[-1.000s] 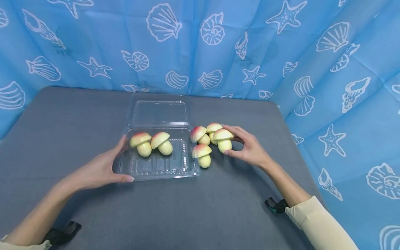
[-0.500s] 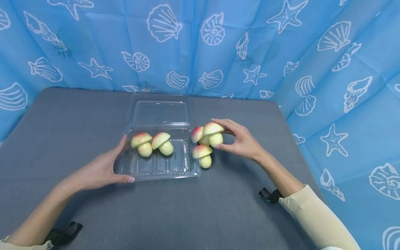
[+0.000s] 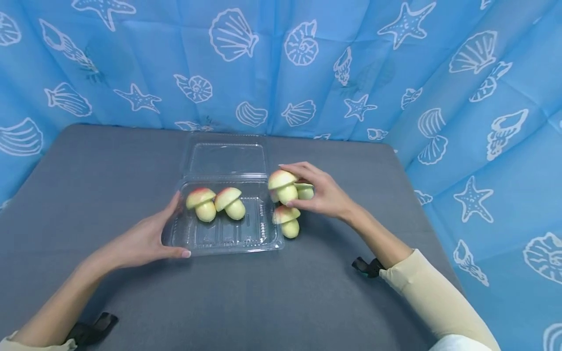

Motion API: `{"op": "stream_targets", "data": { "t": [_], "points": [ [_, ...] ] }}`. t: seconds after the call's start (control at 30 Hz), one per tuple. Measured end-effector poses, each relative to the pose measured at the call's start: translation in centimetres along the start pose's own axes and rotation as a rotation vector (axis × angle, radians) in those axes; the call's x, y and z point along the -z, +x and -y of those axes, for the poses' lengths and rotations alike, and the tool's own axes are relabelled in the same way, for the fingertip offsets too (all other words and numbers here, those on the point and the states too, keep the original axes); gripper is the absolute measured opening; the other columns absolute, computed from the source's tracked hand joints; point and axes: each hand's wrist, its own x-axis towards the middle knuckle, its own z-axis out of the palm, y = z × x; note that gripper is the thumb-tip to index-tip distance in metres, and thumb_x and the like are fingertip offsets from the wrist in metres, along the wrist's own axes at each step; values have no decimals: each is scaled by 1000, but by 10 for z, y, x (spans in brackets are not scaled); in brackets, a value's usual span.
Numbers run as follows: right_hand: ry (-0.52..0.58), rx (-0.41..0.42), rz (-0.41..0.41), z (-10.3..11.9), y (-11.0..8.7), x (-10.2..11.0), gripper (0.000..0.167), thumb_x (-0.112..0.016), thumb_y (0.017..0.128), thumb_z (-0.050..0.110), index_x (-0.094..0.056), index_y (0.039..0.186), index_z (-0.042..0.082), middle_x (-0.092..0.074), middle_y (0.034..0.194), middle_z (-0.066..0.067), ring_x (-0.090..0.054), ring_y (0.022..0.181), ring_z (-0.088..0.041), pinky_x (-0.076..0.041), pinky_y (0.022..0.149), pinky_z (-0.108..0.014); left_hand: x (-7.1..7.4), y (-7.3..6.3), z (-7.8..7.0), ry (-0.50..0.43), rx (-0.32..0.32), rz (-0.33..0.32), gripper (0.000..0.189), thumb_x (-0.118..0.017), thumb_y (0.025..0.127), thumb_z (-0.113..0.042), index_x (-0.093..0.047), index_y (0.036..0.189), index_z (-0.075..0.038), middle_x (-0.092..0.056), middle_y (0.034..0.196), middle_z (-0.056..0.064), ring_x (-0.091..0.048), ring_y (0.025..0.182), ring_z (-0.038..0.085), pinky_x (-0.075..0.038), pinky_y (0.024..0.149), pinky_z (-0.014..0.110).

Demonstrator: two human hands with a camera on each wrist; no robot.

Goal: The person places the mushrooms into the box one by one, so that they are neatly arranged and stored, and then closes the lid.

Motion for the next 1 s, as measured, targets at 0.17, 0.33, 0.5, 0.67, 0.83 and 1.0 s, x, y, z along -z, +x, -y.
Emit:
{"op": "stream_targets", "data": {
  "t": [0.17,0.33,0.5,0.67,0.83,1.0],
  "points": [
    [-32,18,38,1,10,-9,73,-86,80,19,-53,145,17,-57,136,-1,-56,119,-17,-50,98,-46,0,-3,0,-5,-3,-2,133,-82,75,-55,12,158,-11,-22,159,28,-24,143,48,-26,109,66],
    [-55,32,78,0,16,-16,76,-86,79,17,-51,147,14,-58,136,-2,-57,116,-15,-50,96,-41,0,-2,0,-1,-7,-4,133,-82,75,-55,11,158,-10,-21,159,28,-24,143,48,-25,109,66],
    [-74,25,99,0,19,-21,75,-86,78,18,-52,145,12,-59,135,-4,-60,113,-14,-49,98,-36,1,-1,0,12,-2,0,134,-81,74,-57,11,158,-9,-20,160,27,-24,143,48,-25,109,66],
    [-112,10,102,-1,22,-26,74,-87,76,17,-55,143,14,-62,133,-4,-62,108,-13,-49,97,-37,0,-1,0,5,-4,2,134,-81,74,-58,11,158,-10,-20,160,27,-24,144,48,-25,109,66],
    [-111,11,116,-4,27,-31,75,-87,76,15,-54,143,10,-58,137,-7,-60,114,-15,-49,99,-34,0,-2,0,-10,-6,6,133,-82,75,-55,12,158,-10,-19,160,27,-23,144,49,-25,109,66],
    [-167,26,136,-6,30,-36,73,-87,77,20,-55,142,8,-55,140,-8,-61,113,-19,-49,99,-36,0,-2,0,-8,-11,4,133,-82,75,-55,12,158,-10,-17,161,26,-21,144,48,-24,110,66]
  ]
}}
